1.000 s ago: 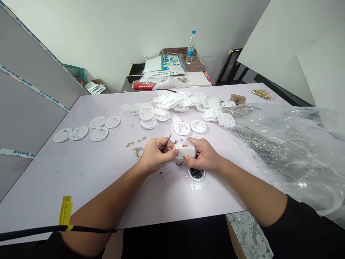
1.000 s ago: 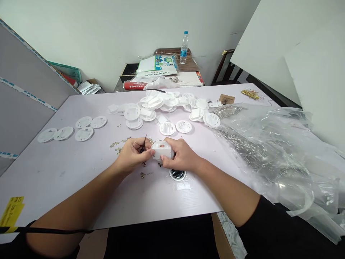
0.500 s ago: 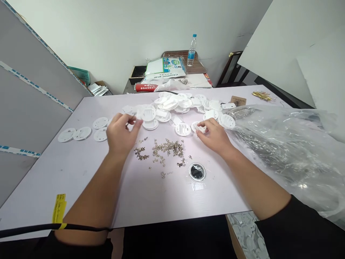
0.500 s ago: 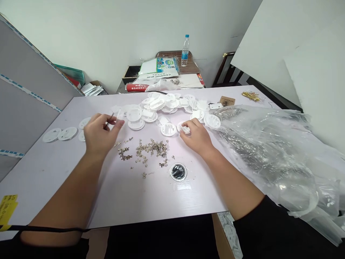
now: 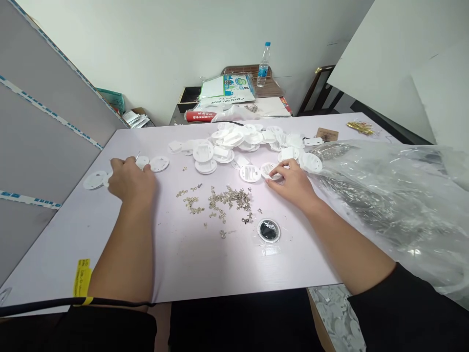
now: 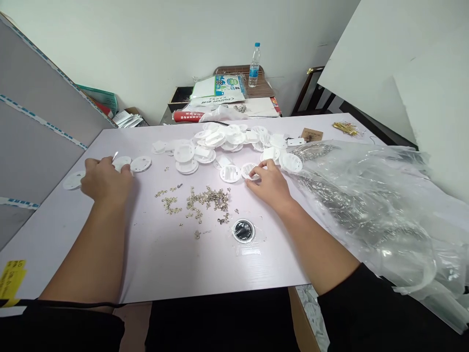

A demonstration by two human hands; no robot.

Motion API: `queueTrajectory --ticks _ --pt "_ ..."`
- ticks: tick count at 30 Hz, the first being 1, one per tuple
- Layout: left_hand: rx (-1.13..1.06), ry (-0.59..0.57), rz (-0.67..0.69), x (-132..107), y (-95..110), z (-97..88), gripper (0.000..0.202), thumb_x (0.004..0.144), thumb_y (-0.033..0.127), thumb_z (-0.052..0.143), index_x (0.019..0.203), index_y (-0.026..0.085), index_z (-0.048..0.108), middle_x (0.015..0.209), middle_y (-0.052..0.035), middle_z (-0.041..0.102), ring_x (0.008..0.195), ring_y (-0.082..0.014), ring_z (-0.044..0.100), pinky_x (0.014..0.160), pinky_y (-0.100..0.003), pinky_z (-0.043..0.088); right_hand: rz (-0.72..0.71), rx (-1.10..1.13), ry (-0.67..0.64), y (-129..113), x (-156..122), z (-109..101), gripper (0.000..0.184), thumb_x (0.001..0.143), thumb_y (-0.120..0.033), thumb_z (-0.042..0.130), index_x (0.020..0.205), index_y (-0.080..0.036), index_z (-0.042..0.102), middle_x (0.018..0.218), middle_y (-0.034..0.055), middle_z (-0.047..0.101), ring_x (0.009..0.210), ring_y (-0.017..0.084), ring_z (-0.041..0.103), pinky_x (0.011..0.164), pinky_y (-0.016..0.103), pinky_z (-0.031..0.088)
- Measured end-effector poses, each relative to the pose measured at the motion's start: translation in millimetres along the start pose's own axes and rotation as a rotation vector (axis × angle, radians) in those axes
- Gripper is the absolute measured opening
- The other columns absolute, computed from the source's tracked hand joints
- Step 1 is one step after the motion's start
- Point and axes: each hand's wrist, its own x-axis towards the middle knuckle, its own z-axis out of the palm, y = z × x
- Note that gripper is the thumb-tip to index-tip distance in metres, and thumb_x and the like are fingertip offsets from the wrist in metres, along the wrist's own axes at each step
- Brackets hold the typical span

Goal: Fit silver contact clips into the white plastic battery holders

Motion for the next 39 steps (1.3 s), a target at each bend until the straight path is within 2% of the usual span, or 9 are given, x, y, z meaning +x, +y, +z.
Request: queueTrajectory --ticks 2,3,6,8,10,18,30,34,39 --pt "0.093 0.108 0.109 -8 12 16.6 0.038 0.092 0.057 0.054 0.083 0.025 0.072 0.076 -0.0051 0.06 0.066 -0.0153 0.052 0.057 -0.035 0.033 0.002 0.003 0.003 1 0 1 0.022 0.08 -0.046 0.069 0.084 -0.024 0.069 0.124 0.008 0.054 0.102 0.028 0.062 0.082 0.043 0.049" --pt "0.146 0.099 0.18 -14 19 26.6 0.031 0.09 0.051 0.061 0.092 0.023 0.073 0.083 -0.0045 0.062 0.066 -0.0137 0.049 0.059 -0.034 0.035 -0.002 0.008 0.002 1 1 1 0.023 0.08 -0.047 0.069 0.083 -0.024 0.069 0.123 0.0086 0.054 0.104 0.028 0.06 0.087 0.044 0.048" --pt "0.146 -0.238 0.345 -35 42 57.0 0.025 0.086 0.042 0.068 0.1 0.023 0.074 0.091 -0.001 0.066 0.062 -0.0092 0.048 0.061 -0.029 0.041 -0.024 0.036 -0.009 1 1 2 0.023 0.079 -0.045 0.071 0.081 -0.023 0.066 0.111 0.0082 0.059 0.102 0.027 0.058 0.097 0.046 0.044" --pt "0.158 -0.449 0.424 -47 56 72.1 0.024 0.088 0.043 0.066 0.101 0.024 0.074 0.094 -0.0012 0.067 0.073 -0.0119 0.056 0.067 -0.028 0.044 -0.018 0.062 -0.018 0 1 1 0.024 0.076 -0.044 0.074 0.08 -0.022 0.065 0.106 0.007 0.059 0.095 0.025 0.058 0.094 0.043 0.045" --pt "0.221 -0.511 0.441 -57 65 80.9 0.026 0.087 0.043 0.067 0.106 0.026 0.073 0.099 -0.0003 0.067 0.081 -0.0139 0.06 0.069 -0.028 0.044 -0.001 0.071 -0.021 -2 0 0 0.026 0.072 -0.043 0.077 0.078 -0.022 0.064 0.107 0.0065 0.056 0.089 0.023 0.057 0.084 0.04 0.048" --pt "0.353 -0.529 0.49 -70 73 92.9 0.015 0.091 0.035 0.061 0.101 0.027 0.069 0.102 0.004 0.067 0.076 -0.012 0.061 0.065 -0.028 0.041 0.001 0.056 -0.04 -6 0 -3 0.03 0.068 -0.037 0.079 0.087 -0.023 0.059 0.097 0.0029 0.05 0.084 0.021 0.056 0.072 0.034 0.044" --pt "0.266 -0.538 0.424 -70 74 92.9 0.018 0.091 0.019 0.051 0.084 0.024 0.067 0.097 0.0023 0.065 0.071 -0.0107 0.058 0.064 -0.027 0.041 0.038 0.102 -0.115 -10 -3 -6 0.061 0.077 -0.038 0.069 0.131 -0.024 0.044 0.129 0.0126 0.058 0.095 0.028 0.061 0.078 0.04 0.046" --pt "0.21 -0.513 0.376 -68 74 90.3 0.012 0.093 0.02 0.049 0.089 0.022 0.06 0.098 0.0017 0.066 0.076 -0.0124 0.061 0.066 -0.027 0.043 0.035 0.114 -0.108 -7 -1 -3 0.036 0.08 -0.039 0.066 0.11 -0.023 0.055 0.107 0.0081 0.068 0.082 0.025 0.061 0.071 0.037 0.044" --pt "0.208 -0.485 0.322 -67 74 87.7 0.008 0.097 0.023 0.043 0.096 0.023 0.051 0.103 -0.0016 0.07 0.09 -0.0182 0.065 0.069 -0.029 0.043 0.056 0.255 -0.029 -7 0 -2 0.019 0.083 -0.039 0.06 0.092 -0.023 0.057 0.081 0.0024 0.065 0.067 0.019 0.055 0.063 0.033 0.041"
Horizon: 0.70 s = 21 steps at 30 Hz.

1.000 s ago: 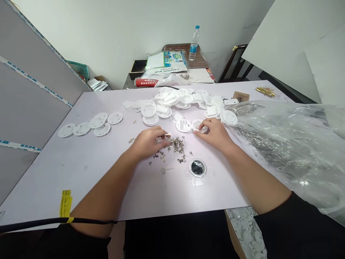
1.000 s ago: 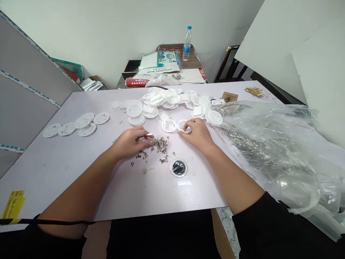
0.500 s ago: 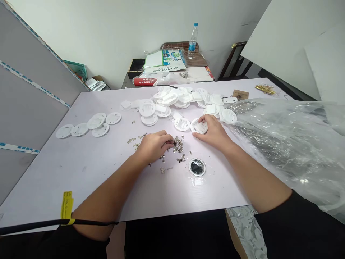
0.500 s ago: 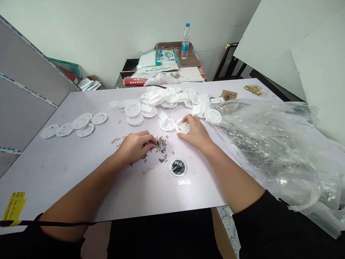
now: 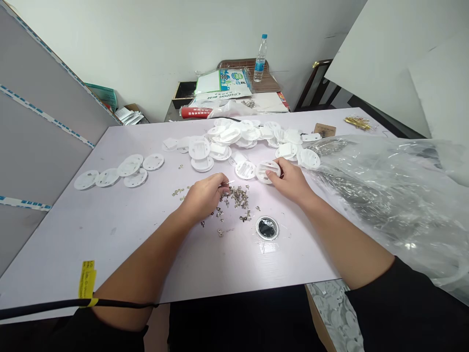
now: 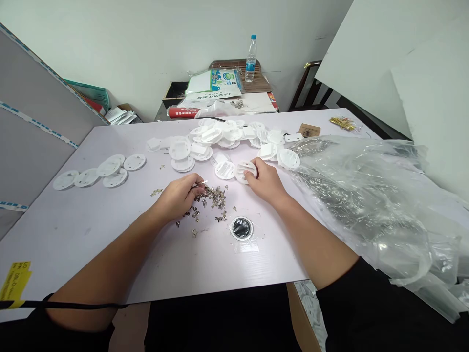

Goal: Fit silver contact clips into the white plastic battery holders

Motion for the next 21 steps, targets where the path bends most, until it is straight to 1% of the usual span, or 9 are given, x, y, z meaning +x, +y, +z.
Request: queueTrajectory --ticks 2,5,7,9,12,13,16,19,21 --pt "-0.022 0.0 -0.024 -1 0 -1.0 0.006 0.097 0.024 0.042 0.098 0.023 0.048 0.104 -0.0024 0.071 0.089 -0.0196 0.065 0.07 -0.031 0.043 0.004 0.061 0.027 0 0 1 0.018 0.084 -0.04 0.059 0.09 -0.023 0.057 0.076 0.0012 0.063 0.065 0.018 0.054 0.062 0.032 0.041" --pt "-0.067 -0.018 -0.041 -1 2 -2.8 0.005 0.097 0.023 0.041 0.098 0.024 0.045 0.099 -0.0014 0.073 0.085 -0.0192 0.065 0.069 -0.031 0.043 0.008 0.144 0.063 2 1 3 0.02 0.085 -0.041 0.06 0.092 -0.023 0.057 0.076 0.0006 0.062 0.064 0.018 0.054 0.061 0.032 0.042" --pt "-0.115 -0.02 -0.046 -2 4 -3.6 0.004 0.097 0.022 0.04 0.095 0.023 0.044 0.097 -0.0006 0.073 0.081 -0.0176 0.063 0.066 -0.029 0.042 0.009 0.203 0.074 3 1 4 0.021 0.085 -0.042 0.061 0.092 -0.023 0.058 0.076 0.0004 0.061 0.064 0.017 0.054 0.059 0.031 0.043" --pt "-0.203 -0.006 -0.055 -2 6 -3.1 0.005 0.097 0.023 0.041 0.093 0.023 0.043 0.096 -0.0008 0.073 0.072 -0.0147 0.059 0.06 -0.027 0.039 0.008 0.297 0.059 1 1 5 0.022 0.085 -0.042 0.062 0.093 -0.022 0.058 0.078 0.0004 0.06 0.065 0.016 0.054 0.059 0.031 0.045" --pt "-0.363 0.034 -0.07 -2 6 -0.5 0.009 0.097 0.03 0.046 0.092 0.022 0.046 0.093 -0.0022 0.07 0.059 -0.0102 0.049 0.052 -0.024 0.035 0.009 0.494 -0.033 -6 -3 7 0.024 0.086 -0.042 0.066 0.095 -0.021 0.058 0.082 0.0008 0.062 0.066 0.016 0.058 0.059 0.031 0.049" --pt "-0.409 0.05 -0.069 -2 6 0.5 0.012 0.097 0.032 0.048 0.092 0.021 0.048 0.091 -0.0025 0.068 0.058 -0.0095 0.048 0.052 -0.024 0.035 0.016 0.558 -0.074 -9 -5 8 0.025 0.085 -0.042 0.067 0.096 -0.021 0.058 0.083 0.0011 0.063 0.066 0.015 0.059 0.059 0.031 0.051" --pt "-0.496 0.07 -0.043 -2 8 2.1 0.017 0.094 0.036 0.056 0.09 0.02 0.054 0.085 -0.0025 0.064 0.063 -0.0098 0.049 0.055 -0.023 0.037 0.048 0.692 -0.179 -20 -12 11 0.026 0.085 -0.041 0.07 0.096 -0.02 0.059 0.084 0.0014 0.065 0.066 0.015 0.061 0.057 0.03 0.052" --pt "-0.559 0.046 -0.016 -1 9 2.2 0.022 0.091 0.04 0.062 0.087 0.018 0.059 0.079 -0.0021 0.06 0.064 -0.01 0.049 0.057 -0.023 0.038 0.076 0.757 -0.262 -28 -20 17 0.026 0.085 -0.041 0.071 0.095 -0.02 0.059 0.081 0.0009 0.065 0.065 0.015 0.062 0.053 0.028 0.052" --pt "-0.634 0.023 -0.029 0 10 2.7 0.026 0.088 0.043 0.066 0.087 0.018 0.061 0.076 -0.0017 0.059 0.061 -0.0091 0.046 0.054 -0.023 0.036 0.073 0.778 -0.317 -31 -24 20 0.026 0.086 -0.041 0.07 0.096 -0.02 0.059 0.079 0.0011 0.067 0.062 0.014 0.062 0.05 0.027 0.051"
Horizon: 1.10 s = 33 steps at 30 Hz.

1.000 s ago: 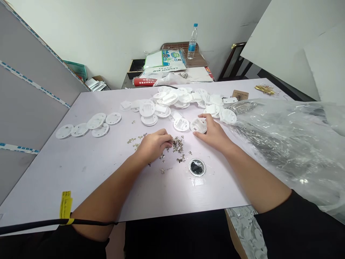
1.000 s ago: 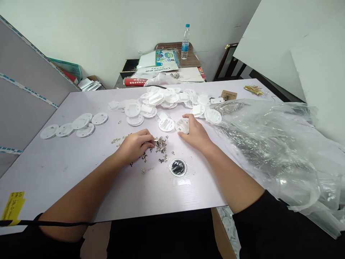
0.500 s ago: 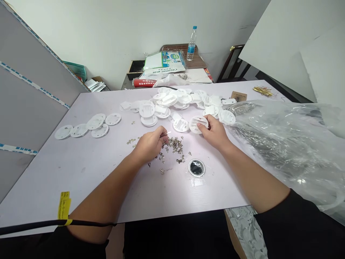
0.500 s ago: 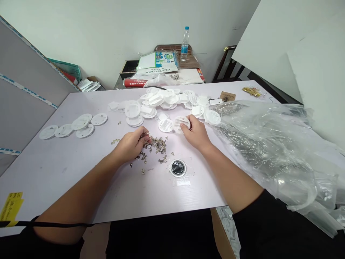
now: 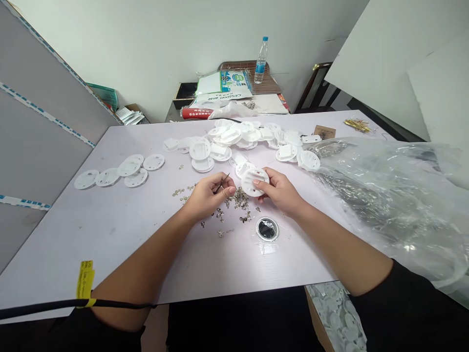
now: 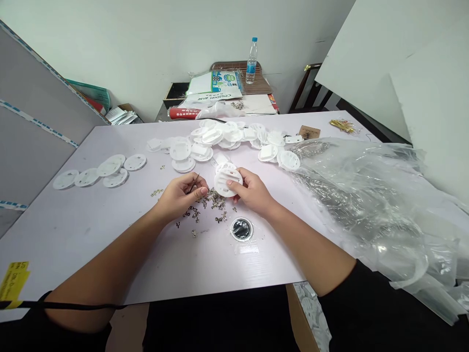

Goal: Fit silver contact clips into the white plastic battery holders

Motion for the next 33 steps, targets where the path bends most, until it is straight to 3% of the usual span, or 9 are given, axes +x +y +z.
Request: queueTrajectory --ticks 4,8,11,14,18,22,28,33 --pt "-0.147 0.027 -0.104 -1 -1 1.6 0.032 0.083 0.049 0.073 0.091 0.019 0.065 0.063 0.0018 0.051 0.051 -0.0072 0.036 0.047 -0.023 0.028 0.021 0.02 -0.074 1 -3 6 0.028 0.087 -0.042 0.069 0.1 -0.02 0.057 0.078 0.0016 0.069 0.057 0.014 0.063 0.048 0.027 0.049" --pt "-0.242 0.075 -0.119 -1 -1 3.4 0.036 0.082 0.053 0.072 0.086 0.018 0.064 0.076 -0.0018 0.061 0.05 -0.0058 0.036 0.046 -0.023 0.028 0.035 0.029 -0.076 2 -4 8 0.029 0.086 -0.04 0.07 0.1 -0.02 0.056 0.077 0.001 0.068 0.058 0.015 0.063 0.049 0.027 0.05" --pt "-0.248 0.081 -0.148 0 -1 5.0 0.039 0.086 0.056 0.067 0.082 0.018 0.062 0.069 -0.0005 0.057 0.049 -0.0061 0.033 0.046 -0.024 0.026 0.033 -0.01 -0.056 2 -4 10 0.026 0.085 -0.039 0.071 0.098 -0.02 0.057 0.077 -0.0006 0.065 0.055 0.013 0.06 0.049 0.028 0.05" --pt "-0.25 0.097 -0.173 0 1 7.0 0.038 0.087 0.054 0.066 0.079 0.018 0.058 0.064 0.0014 0.051 0.049 -0.0063 0.034 0.046 -0.023 0.026 0.041 -0.06 -0.051 1 -6 12 0.023 0.085 -0.036 0.07 0.098 -0.022 0.058 0.079 -0.0012 0.065 0.054 0.013 0.06 0.051 0.029 0.051" --pt "-0.271 0.084 -0.169 0 5 8.8 0.029 0.087 0.046 0.069 0.087 0.018 0.061 0.07 0.0009 0.056 0.051 -0.0056 0.038 0.046 -0.021 0.029 0.048 -0.094 -0.053 -1 -9 14 0.022 0.086 -0.037 0.069 0.097 -0.022 0.058 0.077 -0.0013 0.066 0.052 0.013 0.06 0.051 0.029 0.051" --pt "-0.255 0.072 -0.142 0 4 7.0 0.03 0.085 0.044 0.072 0.098 0.018 0.068 0.077 -0.0018 0.063 0.051 -0.0054 0.041 0.045 -0.021 0.033 0.036 -0.125 -0.051 -2 -9 14 0.024 0.086 -0.04 0.068 0.097 -0.022 0.057 0.079 0.0004 0.067 0.053 0.014 0.06 0.05 0.029 0.05" --pt "-0.218 0.153 -0.132 -1 2 5.3 0.036 0.089 0.046 0.065 0.11 0.018 0.069 0.094 -0.0067 0.07 0.046 -0.0039 0.038 0.043 -0.022 0.033 0.038 -0.14 -0.035 -1 -8 15 0.021 0.086 -0.036 0.068 0.098 -0.022 0.057 0.075 -0.0002 0.067 0.05 0.014 0.06 0.049 0.029 0.05" --pt "0.013 0.201 -0.07 -3 3 8.0 0.032 0.098 0.045 0.049 0.107 0.019 0.064 0.096 -0.0048 0.072 0.046 -0.0056 0.041 0.044 -0.023 0.036 0.04 -0.161 -0.026 1 -8 16 0.018 0.086 -0.034 0.067 0.096 -0.023 0.058 0.075 -0.0004 0.067 0.051 0.015 0.061 0.05 0.029 0.05"
